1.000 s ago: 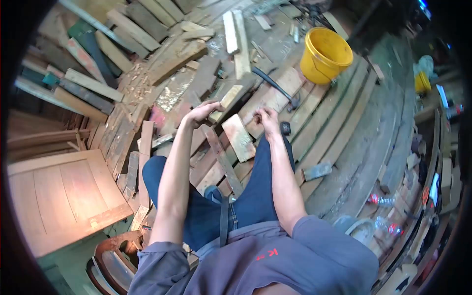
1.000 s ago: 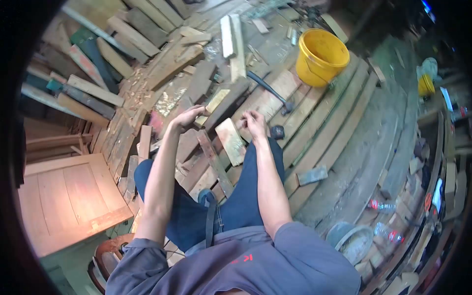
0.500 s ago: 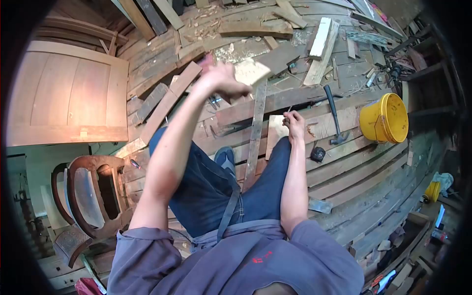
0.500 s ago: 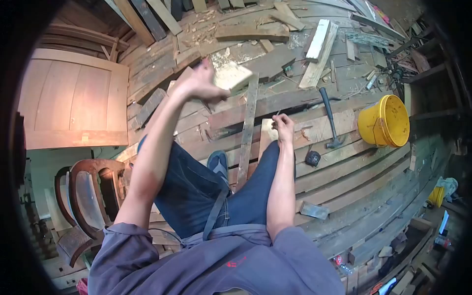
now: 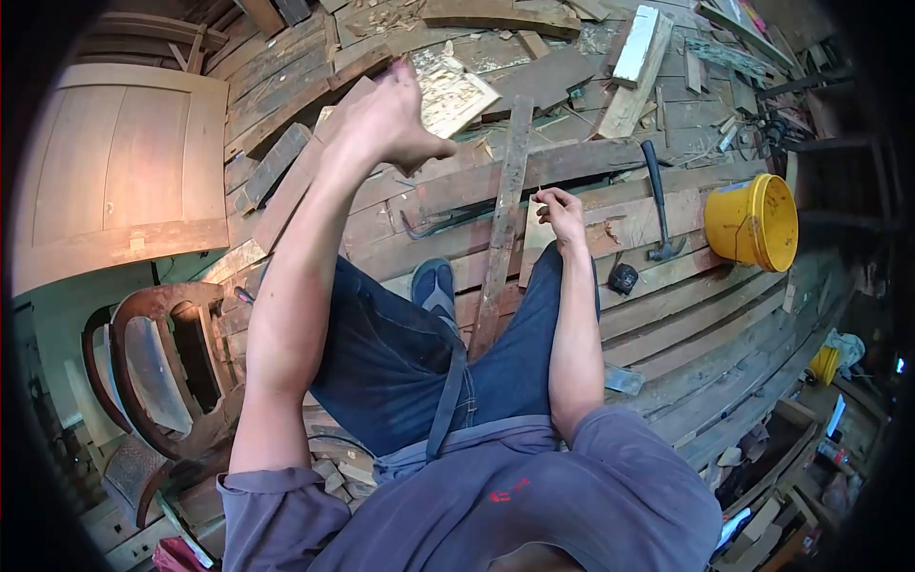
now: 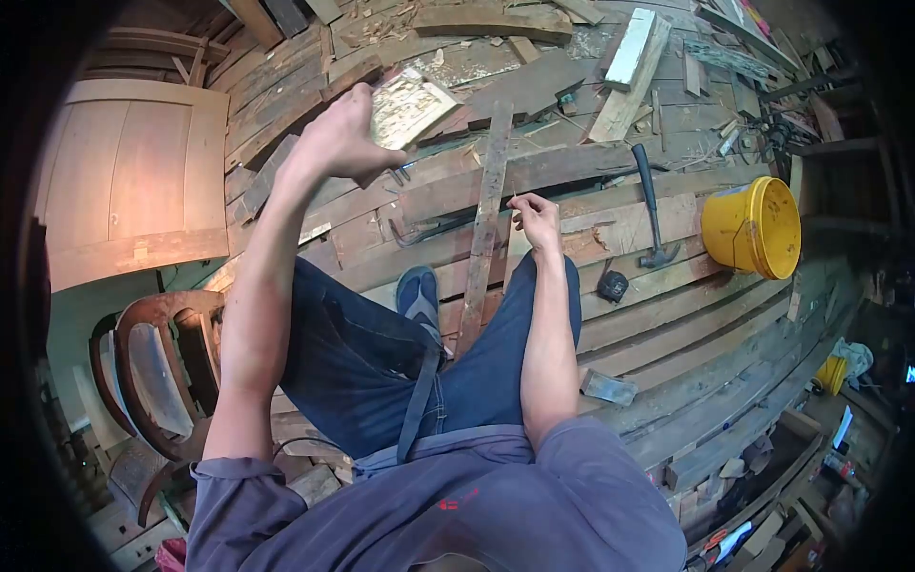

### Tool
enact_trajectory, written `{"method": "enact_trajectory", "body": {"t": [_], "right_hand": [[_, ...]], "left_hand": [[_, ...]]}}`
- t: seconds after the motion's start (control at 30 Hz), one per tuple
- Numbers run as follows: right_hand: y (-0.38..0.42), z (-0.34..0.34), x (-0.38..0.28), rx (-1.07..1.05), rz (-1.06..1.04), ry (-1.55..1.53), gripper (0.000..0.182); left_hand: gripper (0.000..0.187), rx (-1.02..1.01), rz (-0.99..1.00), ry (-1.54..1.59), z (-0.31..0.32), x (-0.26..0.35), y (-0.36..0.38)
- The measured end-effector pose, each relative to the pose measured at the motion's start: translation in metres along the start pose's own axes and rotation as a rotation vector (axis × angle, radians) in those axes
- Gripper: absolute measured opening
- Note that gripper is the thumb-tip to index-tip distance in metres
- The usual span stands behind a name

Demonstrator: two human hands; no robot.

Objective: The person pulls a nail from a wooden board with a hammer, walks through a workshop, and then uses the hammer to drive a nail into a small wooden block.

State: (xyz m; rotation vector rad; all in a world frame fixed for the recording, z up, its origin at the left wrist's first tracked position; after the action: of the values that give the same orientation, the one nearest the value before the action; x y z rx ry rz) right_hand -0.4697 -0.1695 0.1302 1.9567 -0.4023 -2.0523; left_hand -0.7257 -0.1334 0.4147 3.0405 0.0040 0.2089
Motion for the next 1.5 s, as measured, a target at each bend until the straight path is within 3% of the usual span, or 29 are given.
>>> {"method": "enact_trajectory", "body": {"t": [0.1, 0.2, 0.57, 0.67, 0.77, 0.83, 0.9, 0.93, 0.97, 1.07, 1.1, 1.17, 1.23, 1.27, 1.3, 1.33, 1.4, 1.5], "right_hand": [[0.004, -0.002, -0.006, 0.029, 0.000, -0.047, 0.018], [0.006, -0.010, -0.007, 0.052, 0.012, -0.062, 0.019], [0.023, -0.084, -0.010, 0.309, -0.011, 0.130, 0.017], [0.029, -0.111, -0.008, 0.390, -0.053, 0.181, 0.016], [0.047, -0.131, -0.009, 0.439, -0.072, 0.196, 0.016], [0.075, -0.141, -0.022, 0.526, -0.059, 0.048, 0.016], [0.114, -0.148, -0.032, 0.585, -0.050, -0.112, 0.016], [0.127, -0.155, -0.043, 0.607, -0.063, -0.199, 0.015], [0.150, -0.159, -0.058, 0.626, -0.030, -0.239, 0.015], [0.237, -0.174, -0.110, 0.694, 0.055, -0.396, 0.015], [0.275, -0.174, -0.122, 0.726, 0.092, -0.466, 0.015], [0.338, -0.190, -0.142, 0.754, 0.147, -0.487, 0.015], [0.414, -0.208, -0.169, 0.863, 0.241, -0.366, 0.015], [0.448, -0.212, -0.179, 0.872, 0.253, -0.413, 0.017], [0.482, -0.215, -0.171, 0.876, 0.372, -0.451, 0.017], [0.518, -0.213, -0.180, 0.890, 0.354, -0.515, 0.016], [0.587, -0.214, -0.182, 0.976, 0.519, -0.511, 0.016], [0.680, -0.204, -0.166, 1.067, 0.660, -0.443, 0.018]], "left_hand": [[0.095, 0.077, 0.124, -0.039, 0.021, 0.013, -0.019], [0.107, -0.128, 0.087, 0.027, 0.031, 0.035, -0.019], [0.101, -0.209, 0.337, -0.002, 0.056, 0.145, -0.050], [0.116, -0.267, 0.397, 0.016, 0.068, 0.173, -0.054], [0.117, -0.255, 0.468, 0.096, 0.077, 0.190, -0.057], [0.114, -0.236, 0.479, 0.203, 0.087, 0.196, -0.060], [0.109, -0.305, 0.403, 0.360, 0.088, 0.195, -0.054], [0.107, -0.141, 0.468, 0.386, 0.099, 0.191, -0.055], [0.101, -0.290, 0.332, 0.422, 0.087, 0.186, -0.046], [0.094, -0.256, 0.190, 0.615, 0.035, 0.161, -0.002], [0.090, -0.185, 0.235, 0.612, 0.014, 0.152, 0.010], [0.099, -0.275, 0.130, 0.645, -0.021, 0.123, 0.039], [0.085, -0.240, 0.063, 0.493, -0.082, 0.093, 0.072], [0.079, -0.336, -0.035, 0.557, -0.084, 0.073, 0.088], [0.079, -0.316, -0.084, 0.506, -0.114, 0.061, 0.104], [0.079, -0.401, -0.199, 0.529, -0.162, 0.072, 0.133], [0.081, -0.408, -0.195, 0.338, -0.170, 0.039, 0.157], [0.081, -0.491, -0.259, 0.318, -0.196, 0.017, 0.200]]}}
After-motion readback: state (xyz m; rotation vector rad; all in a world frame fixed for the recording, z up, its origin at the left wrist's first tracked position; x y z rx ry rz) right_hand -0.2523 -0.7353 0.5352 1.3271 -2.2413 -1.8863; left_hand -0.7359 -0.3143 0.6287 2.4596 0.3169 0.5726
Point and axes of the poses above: each hand's wrist, its own y-axis away from the middle knuckle, its own z-axis out of the palm, x = y × z, the point moved 10 cm from there along -y, towards the middle knuckle, and after that the axes turned 6 degrees about x, right-handed, at the moved point
